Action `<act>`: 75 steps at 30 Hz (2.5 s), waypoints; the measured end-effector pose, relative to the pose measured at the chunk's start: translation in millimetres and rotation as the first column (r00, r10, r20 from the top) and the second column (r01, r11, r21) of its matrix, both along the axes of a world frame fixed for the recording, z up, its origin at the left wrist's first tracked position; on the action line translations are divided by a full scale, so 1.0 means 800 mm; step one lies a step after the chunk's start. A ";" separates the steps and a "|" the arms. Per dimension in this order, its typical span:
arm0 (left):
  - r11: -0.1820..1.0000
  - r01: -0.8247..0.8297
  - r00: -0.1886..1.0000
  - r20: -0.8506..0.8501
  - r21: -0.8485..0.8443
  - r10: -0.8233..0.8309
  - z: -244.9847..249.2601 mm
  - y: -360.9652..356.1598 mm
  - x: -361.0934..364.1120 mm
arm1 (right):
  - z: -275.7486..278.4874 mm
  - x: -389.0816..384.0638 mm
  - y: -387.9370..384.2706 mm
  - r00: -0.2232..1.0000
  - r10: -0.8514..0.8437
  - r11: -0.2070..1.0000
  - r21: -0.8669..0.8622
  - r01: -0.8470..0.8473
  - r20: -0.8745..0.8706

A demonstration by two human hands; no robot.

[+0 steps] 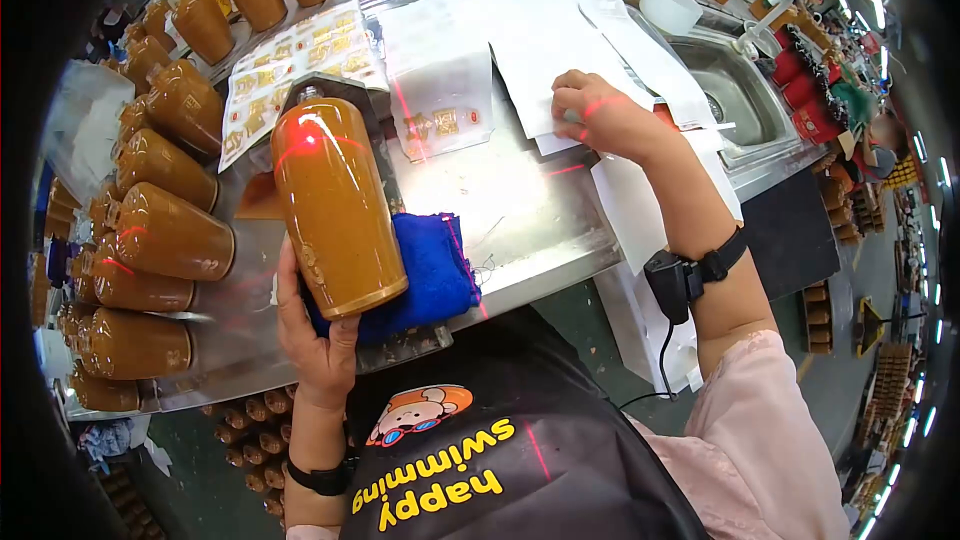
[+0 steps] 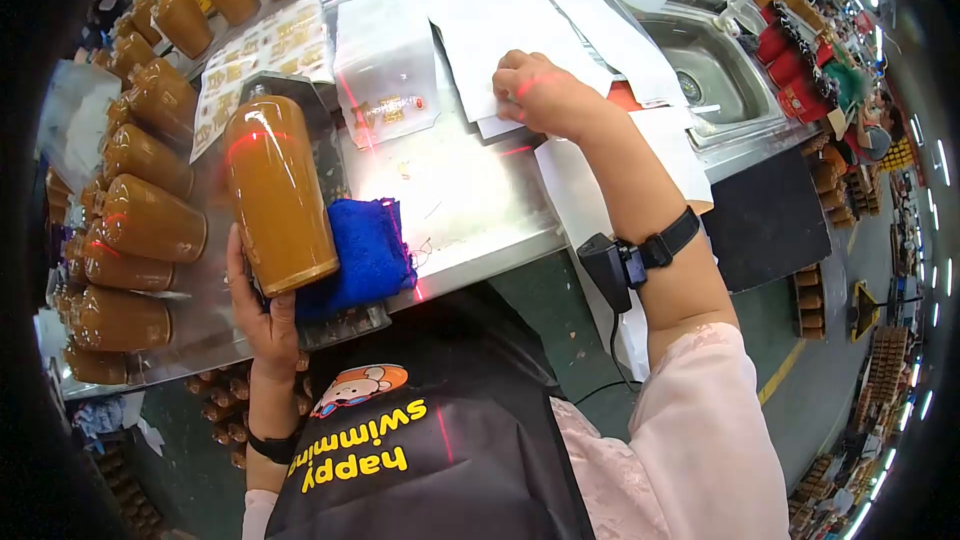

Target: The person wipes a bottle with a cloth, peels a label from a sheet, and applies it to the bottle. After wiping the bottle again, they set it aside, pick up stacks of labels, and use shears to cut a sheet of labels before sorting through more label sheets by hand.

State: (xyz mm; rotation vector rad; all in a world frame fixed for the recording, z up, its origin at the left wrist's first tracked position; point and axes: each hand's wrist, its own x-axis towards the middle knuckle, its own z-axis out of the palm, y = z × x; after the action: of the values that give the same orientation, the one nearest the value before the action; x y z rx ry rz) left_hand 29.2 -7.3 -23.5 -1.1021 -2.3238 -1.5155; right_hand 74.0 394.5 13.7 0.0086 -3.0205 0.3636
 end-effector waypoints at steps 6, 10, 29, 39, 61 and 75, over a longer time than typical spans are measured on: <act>0.999 -0.038 0.994 0.105 0.036 0.034 -0.004 0.004 0.002 | 0.017 0.014 0.028 0.994 -0.108 0.988 -0.109 0.105 -0.026; 0.998 -0.057 0.996 0.075 0.008 0.056 -0.003 0.005 0.004 | -0.012 0.062 0.158 0.893 -0.340 0.937 -0.023 0.349 -0.295; 0.976 -0.141 0.142 0.979 0.164 -0.144 0.021 0.322 -0.012 | 0.035 0.034 0.071 0.993 -0.015 0.982 -0.189 -0.007 -0.113; 0.963 -0.036 0.253 0.935 0.267 -0.250 0.012 0.325 -0.029 | 0.026 0.009 0.059 0.997 0.071 0.969 -0.241 -0.062 0.027; 0.959 0.029 0.336 0.901 0.283 -0.276 0.015 0.324 -0.032 | 0.029 -0.021 0.036 0.975 0.159 0.945 -0.310 -0.104 0.157; 0.960 0.089 0.393 0.876 0.267 -0.280 0.021 0.325 -0.029 | 0.021 -0.024 0.046 0.973 0.194 0.928 -0.346 -0.142 0.121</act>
State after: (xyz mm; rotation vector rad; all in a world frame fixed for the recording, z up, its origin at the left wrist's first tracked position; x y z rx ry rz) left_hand 6.0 252.8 -6.7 -0.4723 -2.5391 -2.9434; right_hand 55.2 431.1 30.3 0.2266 -3.0700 0.9326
